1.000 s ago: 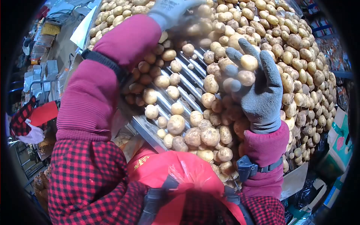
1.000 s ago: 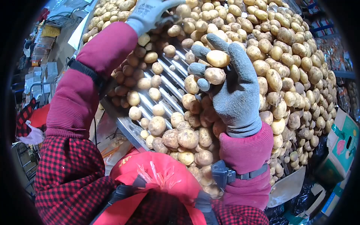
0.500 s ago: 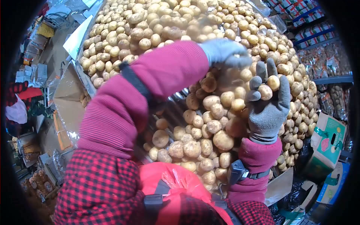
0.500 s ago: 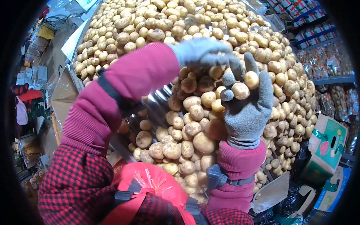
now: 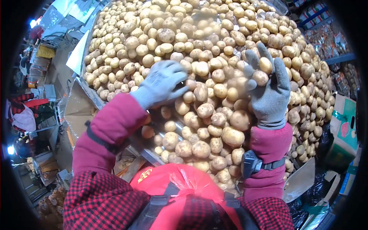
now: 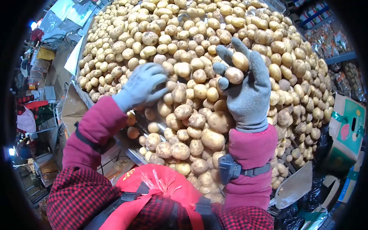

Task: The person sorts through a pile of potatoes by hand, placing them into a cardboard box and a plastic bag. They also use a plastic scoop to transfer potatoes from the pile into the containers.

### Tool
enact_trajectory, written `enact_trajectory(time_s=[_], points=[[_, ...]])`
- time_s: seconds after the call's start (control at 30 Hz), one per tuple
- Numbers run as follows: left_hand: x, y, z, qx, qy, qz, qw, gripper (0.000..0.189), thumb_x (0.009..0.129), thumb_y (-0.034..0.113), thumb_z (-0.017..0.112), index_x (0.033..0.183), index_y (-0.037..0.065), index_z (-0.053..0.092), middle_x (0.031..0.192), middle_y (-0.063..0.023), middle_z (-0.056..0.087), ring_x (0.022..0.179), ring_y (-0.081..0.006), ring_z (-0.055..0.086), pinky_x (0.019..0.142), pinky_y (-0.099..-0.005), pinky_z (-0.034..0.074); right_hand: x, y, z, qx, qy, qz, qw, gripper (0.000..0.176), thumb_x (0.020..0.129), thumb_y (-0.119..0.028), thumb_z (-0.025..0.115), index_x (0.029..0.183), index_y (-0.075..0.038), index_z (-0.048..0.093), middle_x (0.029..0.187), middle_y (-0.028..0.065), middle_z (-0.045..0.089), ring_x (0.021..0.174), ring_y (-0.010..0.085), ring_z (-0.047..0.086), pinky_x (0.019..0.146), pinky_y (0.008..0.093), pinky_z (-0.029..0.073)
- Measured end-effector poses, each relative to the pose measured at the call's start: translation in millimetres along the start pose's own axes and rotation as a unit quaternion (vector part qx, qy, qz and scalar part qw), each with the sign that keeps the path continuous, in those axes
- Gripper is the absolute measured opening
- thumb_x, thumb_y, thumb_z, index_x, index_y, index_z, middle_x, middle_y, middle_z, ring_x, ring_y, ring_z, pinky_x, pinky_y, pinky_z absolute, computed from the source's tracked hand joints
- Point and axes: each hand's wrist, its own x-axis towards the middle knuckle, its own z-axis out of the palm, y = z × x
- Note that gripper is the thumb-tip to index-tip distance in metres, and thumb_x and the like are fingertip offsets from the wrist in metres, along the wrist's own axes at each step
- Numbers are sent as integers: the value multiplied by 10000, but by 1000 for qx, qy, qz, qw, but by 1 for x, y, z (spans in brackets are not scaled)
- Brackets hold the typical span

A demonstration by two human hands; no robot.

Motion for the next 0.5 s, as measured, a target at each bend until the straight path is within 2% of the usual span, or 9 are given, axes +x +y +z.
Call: enact_trajectory(time_s=[0.03, 0.07, 0.13, 0.17, 0.27, 0.3, 0.4, 0.47, 0.5], points=[[-16, 0, -6, 12, 49, 23, 998, 314, 841, 283, 783, 1114, 143, 714, 1187, -87, 655, 1253, -317, 572, 1068, -481, 424, 0, 13, -8, -90, -35, -107, 990, 407, 1120, -229, 462, 1521, -161, 485, 1534, 184, 500, 1198, 325, 676, 754, 290, 619], [-32, 0, -16, 59, 24, -17, 998, 294, 836, 241, 787, 1109, 156, 719, 1202, -84, 656, 1285, -329, 558, 1084, -489, 415, 1, 12, -17, -115, -63, -102, 986, 408, 1111, -147, 474, 1513, -214, 492, 1582, 171, 445, 1219, 337, 665, 742, 301, 628], [-48, -16, -28, 55, 37, -43, 997, 264, 843, 214, 776, 1096, 164, 723, 1230, -87, 663, 1265, -337, 569, 1079, -487, 417, 2, 17, -18, -111, -86, -131, 981, 398, 1116, -187, 466, 1513, -214, 495, 1578, 174, 450, 1206, 343, 671, 754, 315, 631], [-51, -26, -37, 99, 28, -55, 993, 261, 848, 213, 768, 1101, 165, 725, 1246, -94, 665, 1254, -335, 579, 1079, -487, 419, -1, 13, -11, -9, -36, -76, 996, 420, 1116, -275, 469, 1519, -157, 490, 1533, 203, 494, 1156, 321, 692, 751, 314, 623], [-36, -42, -54, 156, 41, -72, 984, 285, 866, 215, 748, 1143, 147, 732, 1288, -118, 665, 1210, -345, 606, 1067, -482, 434, 4, 3, -8, 64, -11, 42, 997, 504, 1111, -368, 461, 1517, -70, 480, 1467, 232, 549, 1092, 293, 709, 744, 306, 608], [-18, -31, -60, 115, 73, -44, 990, 317, 882, 243, 743, 1178, 131, 724, 1288, -127, 664, 1198, -352, 610, 1057, -483, 442, 5, 0, -3, 58, 5, 57, 997, 566, 1108, -402, 453, 1514, -8, 459, 1421, 248, 582, 1055, 274, 712, 730, 295, 596], [39, 3, -45, 6, 113, 67, 991, 424, 935, 349, 712, 1267, 87, 686, 1273, -152, 668, 1172, -366, 613, 1033, -481, 459, 2, 6, 0, -19, -2, -2, 1000, 573, 1114, -417, 427, 1528, -21, 443, 1427, 247, 577, 1060, 273, 712, 731, 298, 595], [82, 20, -21, -61, 58, 86, 993, 501, 947, 428, 693, 1305, 79, 660, 1249, -159, 673, 1168, -367, 614, 1027, -476, 466, 3, 11, -5, 66, -39, 16, 997, 521, 1098, -314, 508, 1536, -42, 432, 1459, 245, 551, 1121, 295, 696, 770, 305, 612], [104, 19, -2, -84, 25, 72, 994, 507, 934, 438, 698, 1291, 80, 671, 1240, -159, 675, 1163, -370, 613, 1024, -470, 471, 2, 19, -4, -3, -48, -70, 996, 505, 1072, -220, 553, 1533, -52, 434, 1485, 233, 529, 1170, 313, 677, 796, 311, 620]])
